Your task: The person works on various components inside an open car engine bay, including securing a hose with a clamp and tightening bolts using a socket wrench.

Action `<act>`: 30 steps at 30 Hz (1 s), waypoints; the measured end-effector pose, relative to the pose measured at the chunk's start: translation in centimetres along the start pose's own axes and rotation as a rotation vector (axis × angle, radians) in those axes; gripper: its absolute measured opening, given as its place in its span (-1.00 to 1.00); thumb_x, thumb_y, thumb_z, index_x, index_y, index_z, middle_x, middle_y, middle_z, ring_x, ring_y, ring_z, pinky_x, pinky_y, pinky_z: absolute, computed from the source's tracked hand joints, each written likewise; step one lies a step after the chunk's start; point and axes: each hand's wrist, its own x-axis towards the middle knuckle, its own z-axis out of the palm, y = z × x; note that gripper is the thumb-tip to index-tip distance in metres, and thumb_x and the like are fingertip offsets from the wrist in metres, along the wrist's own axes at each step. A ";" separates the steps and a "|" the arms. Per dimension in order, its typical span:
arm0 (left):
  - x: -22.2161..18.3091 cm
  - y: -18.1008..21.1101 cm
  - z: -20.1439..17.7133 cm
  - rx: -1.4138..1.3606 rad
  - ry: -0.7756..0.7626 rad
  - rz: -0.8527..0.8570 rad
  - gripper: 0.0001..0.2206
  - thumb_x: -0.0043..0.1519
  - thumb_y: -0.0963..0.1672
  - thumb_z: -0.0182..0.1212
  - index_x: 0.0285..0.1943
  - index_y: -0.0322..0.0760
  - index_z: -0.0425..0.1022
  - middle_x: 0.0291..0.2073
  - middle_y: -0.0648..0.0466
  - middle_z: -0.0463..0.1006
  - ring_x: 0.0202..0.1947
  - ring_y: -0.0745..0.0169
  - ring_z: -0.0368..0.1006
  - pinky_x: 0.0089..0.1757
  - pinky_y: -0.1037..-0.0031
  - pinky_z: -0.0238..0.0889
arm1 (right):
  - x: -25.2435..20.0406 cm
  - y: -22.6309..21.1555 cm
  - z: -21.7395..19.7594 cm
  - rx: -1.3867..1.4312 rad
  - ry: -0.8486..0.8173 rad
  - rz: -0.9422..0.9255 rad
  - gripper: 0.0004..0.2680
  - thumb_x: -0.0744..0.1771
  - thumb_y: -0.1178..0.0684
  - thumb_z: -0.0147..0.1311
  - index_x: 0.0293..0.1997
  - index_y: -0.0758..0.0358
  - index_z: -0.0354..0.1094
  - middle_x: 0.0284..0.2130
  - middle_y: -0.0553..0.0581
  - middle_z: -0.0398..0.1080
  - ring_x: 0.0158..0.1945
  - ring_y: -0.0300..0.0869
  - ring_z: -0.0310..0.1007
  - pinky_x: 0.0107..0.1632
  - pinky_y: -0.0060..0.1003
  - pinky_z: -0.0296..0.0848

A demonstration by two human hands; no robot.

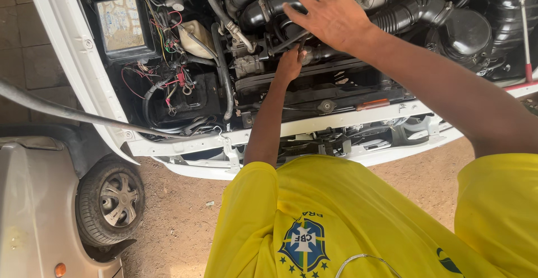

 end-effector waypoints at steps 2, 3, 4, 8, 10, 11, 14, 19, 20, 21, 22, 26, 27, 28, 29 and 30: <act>0.3 -0.4 0.0 0.025 0.004 0.030 -0.69 0.38 0.00 0.01 0.09 -0.31 0.44 -0.26 -0.11 0.62 -0.19 -0.16 0.58 -0.20 0.07 0.38 | -0.5 0.2 0.7 0.060 0.061 -0.084 -0.67 0.22 0.01 0.12 0.06 0.18 0.30 -0.16 0.09 0.54 0.02 -0.10 0.54 -0.18 -0.21 0.59; 0.3 -0.4 0.0 0.036 0.005 0.046 -0.69 0.38 -0.01 0.01 0.08 -0.31 0.44 -0.23 -0.11 0.61 -0.18 -0.16 0.59 -0.20 0.07 0.40 | -0.6 -0.1 1.1 0.066 -0.057 -0.063 -0.71 0.25 -0.07 0.13 0.01 0.18 0.35 -0.21 0.08 0.54 -0.02 -0.10 0.54 -0.15 -0.22 0.58; -0.1 -0.5 0.1 0.043 -0.025 0.001 -0.69 0.40 -0.01 0.00 0.09 -0.32 0.43 -0.23 -0.13 0.61 -0.17 -0.17 0.58 -0.18 0.06 0.39 | -0.6 -0.7 1.4 0.073 -0.176 -0.043 -0.72 0.29 -0.16 0.14 -0.05 0.18 0.41 -0.26 0.07 0.55 -0.06 -0.10 0.55 -0.11 -0.22 0.58; -0.3 0.0 0.1 0.022 -0.026 -0.013 -0.71 0.42 -0.03 0.01 0.12 -0.33 0.42 -0.22 -0.15 0.62 -0.14 -0.20 0.57 -0.15 0.06 0.37 | 0.4 -1.7 2.3 0.351 -0.620 0.390 -0.65 0.48 -0.21 -0.06 0.16 0.33 0.40 -0.35 0.27 0.54 -0.24 0.06 0.60 -0.20 -0.10 0.58; -0.1 0.1 0.1 0.033 0.012 0.053 -0.73 0.39 -0.05 0.04 0.12 -0.33 0.42 -0.21 -0.16 0.61 -0.13 -0.21 0.56 -0.15 0.06 0.37 | 0.8 -1.1 2.7 0.188 -0.464 0.276 -0.61 0.37 -0.04 0.10 0.33 0.33 0.34 -0.31 0.21 0.55 -0.31 -0.03 0.63 -0.31 -0.20 0.59; -0.3 0.0 0.2 0.063 0.019 0.084 -0.73 0.38 -0.06 0.05 0.12 -0.33 0.42 -0.20 -0.17 0.61 -0.13 -0.21 0.55 -0.15 0.05 0.36 | 0.9 -1.0 2.7 0.113 -0.388 0.222 -0.54 0.32 0.05 0.18 0.42 0.33 0.31 -0.29 0.18 0.56 -0.35 -0.07 0.64 -0.36 -0.24 0.59; -0.2 -0.1 0.5 0.177 -0.075 0.017 -0.73 0.43 -0.05 0.03 0.14 -0.31 0.42 -0.13 -0.16 0.61 -0.09 -0.17 0.56 -0.11 0.07 0.38 | 0.4 -0.3 1.6 0.136 0.041 -0.100 -0.67 0.08 0.03 0.16 -0.11 0.15 0.46 -0.11 0.19 0.57 -0.14 -0.02 0.65 -0.26 -0.18 0.60; -0.3 -1.2 2.2 0.165 -0.044 0.102 -0.73 0.37 -0.09 0.01 0.19 -0.24 0.43 -0.05 -0.12 0.62 -0.06 -0.14 0.55 -0.07 0.12 0.42 | 0.5 -0.7 0.0 0.390 -0.627 0.056 -0.76 0.28 -0.01 0.21 0.01 0.17 0.49 -0.22 0.09 0.55 -0.21 0.03 0.63 -0.26 -0.09 0.62; 0.0 -1.3 2.5 0.160 -0.026 0.102 -0.71 0.38 -0.09 0.01 0.22 -0.25 0.41 -0.05 -0.14 0.61 -0.06 -0.15 0.55 -0.07 0.12 0.42 | 0.5 -0.8 -0.2 0.377 -0.630 0.049 -0.74 0.24 0.05 0.22 0.02 0.16 0.49 -0.21 0.07 0.55 -0.20 0.01 0.63 -0.27 -0.11 0.62; -0.1 -1.6 2.6 0.159 -0.013 0.099 -0.70 0.38 -0.08 0.01 0.25 -0.25 0.39 -0.05 -0.15 0.60 -0.06 -0.16 0.55 -0.07 0.13 0.43 | 0.4 -1.0 -0.4 0.392 -0.623 0.054 -0.75 0.25 0.01 0.23 0.00 0.16 0.49 -0.21 0.08 0.55 -0.20 0.02 0.62 -0.26 -0.09 0.62; 0.0 -1.7 2.5 0.161 -0.047 0.040 -0.71 0.42 -0.06 -0.01 0.24 -0.25 0.40 -0.05 -0.16 0.61 -0.05 -0.16 0.55 -0.06 0.11 0.41 | 0.1 -1.0 -0.5 0.406 -0.616 0.060 -0.75 0.26 -0.04 0.23 -0.02 0.15 0.50 -0.21 0.10 0.54 -0.19 0.03 0.62 -0.26 -0.06 0.61; 0.4 -1.4 1.5 0.125 0.050 0.117 -0.69 0.41 -0.06 0.04 0.21 -0.34 0.40 -0.03 -0.23 0.59 -0.04 -0.27 0.51 -0.11 0.03 0.38 | -1.0 -1.1 0.9 0.379 -0.471 0.018 -0.71 0.28 -0.23 0.23 -0.15 0.17 0.53 -0.27 0.12 0.55 -0.14 0.03 0.61 -0.14 -0.06 0.59; 0.3 -1.2 1.1 0.100 0.132 0.211 -0.67 0.36 -0.07 0.08 0.20 -0.38 0.39 -0.02 -0.26 0.56 -0.05 -0.32 0.49 -0.15 0.01 0.37 | -1.3 -1.2 1.6 0.305 -0.439 0.001 -0.78 0.31 -0.13 0.22 -0.13 0.17 0.52 -0.24 0.10 0.55 -0.10 -0.01 0.61 -0.10 -0.10 0.60; 0.0 -0.7 0.8 0.060 0.066 0.098 -0.69 0.37 -0.06 0.05 0.18 -0.36 0.40 -0.08 -0.23 0.59 -0.08 -0.28 0.53 -0.13 0.02 0.37 | -1.4 -1.4 2.3 0.232 -0.407 -0.016 -0.85 0.33 -0.02 0.20 -0.12 0.18 0.51 -0.20 0.08 0.55 -0.06 -0.05 0.61 -0.05 -0.13 0.60; -0.2 -0.2 0.5 0.023 0.004 -0.013 -0.70 0.39 -0.05 0.02 0.16 -0.34 0.42 -0.14 -0.19 0.62 -0.10 -0.24 0.57 -0.12 0.02 0.38 | -1.4 -1.3 3.0 0.155 -0.371 -0.035 -0.91 0.35 0.09 0.19 -0.10 0.18 0.50 -0.17 0.06 0.55 -0.02 -0.08 0.61 -0.01 -0.17 0.61; -0.3 0.2 0.2 -0.014 -0.059 -0.123 -0.71 0.41 -0.04 -0.01 0.15 -0.32 0.43 -0.20 -0.16 0.65 -0.12 -0.20 0.61 -0.11 0.03 0.38 | -1.0 -1.3 3.6 0.208 -0.451 0.042 -0.87 0.35 0.09 0.18 -0.04 0.23 0.47 -0.22 0.13 0.55 -0.09 -0.05 0.62 -0.10 -0.16 0.61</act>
